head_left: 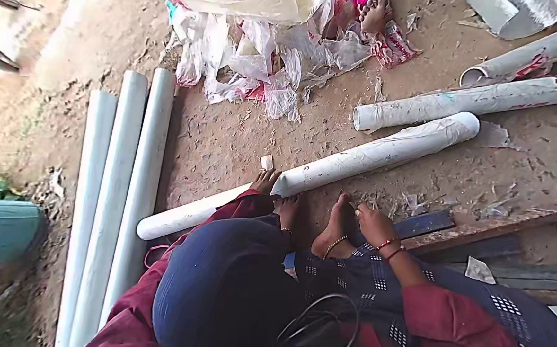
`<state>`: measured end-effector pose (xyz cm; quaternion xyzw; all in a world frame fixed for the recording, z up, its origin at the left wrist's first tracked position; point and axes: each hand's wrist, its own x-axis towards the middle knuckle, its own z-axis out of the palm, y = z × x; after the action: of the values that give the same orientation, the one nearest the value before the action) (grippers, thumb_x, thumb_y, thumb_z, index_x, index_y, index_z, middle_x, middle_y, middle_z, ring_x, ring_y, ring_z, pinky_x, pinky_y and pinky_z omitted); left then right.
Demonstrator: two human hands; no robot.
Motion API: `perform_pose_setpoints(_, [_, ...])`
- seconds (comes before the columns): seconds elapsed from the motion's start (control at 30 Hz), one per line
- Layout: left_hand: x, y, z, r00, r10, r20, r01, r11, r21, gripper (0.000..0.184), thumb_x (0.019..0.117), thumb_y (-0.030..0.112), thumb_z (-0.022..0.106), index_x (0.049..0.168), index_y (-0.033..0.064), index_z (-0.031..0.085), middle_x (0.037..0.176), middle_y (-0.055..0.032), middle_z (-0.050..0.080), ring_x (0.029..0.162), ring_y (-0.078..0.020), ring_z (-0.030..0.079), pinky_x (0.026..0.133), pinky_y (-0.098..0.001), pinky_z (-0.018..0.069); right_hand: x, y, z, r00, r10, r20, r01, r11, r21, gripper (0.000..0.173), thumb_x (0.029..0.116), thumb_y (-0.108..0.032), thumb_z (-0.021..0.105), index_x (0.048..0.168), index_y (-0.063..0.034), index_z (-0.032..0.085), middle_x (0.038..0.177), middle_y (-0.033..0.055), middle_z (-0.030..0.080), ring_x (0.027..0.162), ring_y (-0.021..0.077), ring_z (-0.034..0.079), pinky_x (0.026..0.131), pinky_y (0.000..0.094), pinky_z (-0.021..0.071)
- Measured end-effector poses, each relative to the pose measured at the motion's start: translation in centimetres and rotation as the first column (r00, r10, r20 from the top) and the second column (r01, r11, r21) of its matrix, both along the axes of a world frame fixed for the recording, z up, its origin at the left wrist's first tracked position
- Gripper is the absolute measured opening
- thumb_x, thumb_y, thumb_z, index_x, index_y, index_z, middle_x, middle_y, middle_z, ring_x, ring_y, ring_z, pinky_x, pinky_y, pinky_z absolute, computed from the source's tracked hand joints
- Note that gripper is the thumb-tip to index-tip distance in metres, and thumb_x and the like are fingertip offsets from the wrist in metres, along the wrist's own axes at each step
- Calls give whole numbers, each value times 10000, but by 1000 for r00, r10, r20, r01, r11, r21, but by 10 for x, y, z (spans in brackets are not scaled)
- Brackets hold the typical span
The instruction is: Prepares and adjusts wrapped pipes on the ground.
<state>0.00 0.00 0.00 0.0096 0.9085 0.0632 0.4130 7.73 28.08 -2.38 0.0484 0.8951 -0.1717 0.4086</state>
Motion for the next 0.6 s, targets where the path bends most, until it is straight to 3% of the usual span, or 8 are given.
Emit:
perform_pose_setpoints(0.07, [32,-19,-65,972,-139,-190,135,990,-31,920,956,236,744,1629,-11,167,1685,-290,158,1574,-433,164,1277,-528,108,0,-2,-10,1000,7,8,-8,1000,21,400,1139,-226,348,1406,4,539,1230,289,672,1186,443,653,993,575,491])
perform_pose_setpoints(0.1, [53,-42,-129,809,-69,-584,181,974,136,958,755,172,898,1526,-99,397,1546,-404,369,1469,-548,342,1240,-602,195,1,-2,-16,1000,14,9,-15,999,31,401,1139,-228,348,1406,1,541,1223,285,676,1179,443,656,989,575,494])
perform_pose_setpoints(0.17, [54,-54,-174,683,-81,-726,225,969,104,970,692,118,912,1521,-56,441,1527,-410,393,1439,-578,375,1204,-654,248,0,-5,-26,1000,17,15,-18,999,39,400,1137,-219,353,1402,8,548,1220,287,675,1179,447,653,992,585,488])
perform_pose_setpoints(0.23, [38,-45,-149,878,-141,-458,145,989,-26,961,861,195,828,1644,149,272,1669,-303,210,1547,-503,202,1218,-693,142,1,-6,-34,1000,9,16,-10,999,42,390,1133,-208,365,1373,23,568,1190,295,684,1162,451,660,983,589,488])
perform_pose_setpoints(0.33, [23,-60,-175,817,-68,-573,175,975,135,986,709,259,930,1571,214,452,1531,-256,484,1406,-498,454,1119,-763,260,0,-5,-41,999,-7,49,3,997,73,395,1134,-218,359,1387,4,565,1212,275,684,1181,425,656,1003,571,487])
perform_pose_setpoints(0.4, [15,-62,-164,819,-102,-564,230,960,161,944,692,211,918,1537,165,501,1433,-250,572,1288,-483,560,1006,-677,436,-1,-5,-42,998,-21,58,17,997,78,406,1134,-219,356,1415,-4,555,1228,273,682,1193,424,652,1013,570,483])
perform_pose_setpoints(0.5, [-14,-27,-65,985,-153,-74,161,978,129,826,951,108,722,1638,113,264,1607,-235,385,1473,-430,387,1177,-566,320,-2,-5,-36,997,-37,67,33,997,63,406,1135,-218,354,1423,-4,545,1226,278,680,1190,434,652,1009,568,485])
perform_pose_setpoints(0.6, [-15,-3,-47,989,-125,-82,141,962,235,746,947,29,688,1601,31,330,1547,-292,442,1429,-464,435,1182,-559,319,-1,-1,-31,996,-50,70,46,998,50,407,1137,-221,344,1421,-7,542,1230,270,681,1191,421,655,1007,571,484])
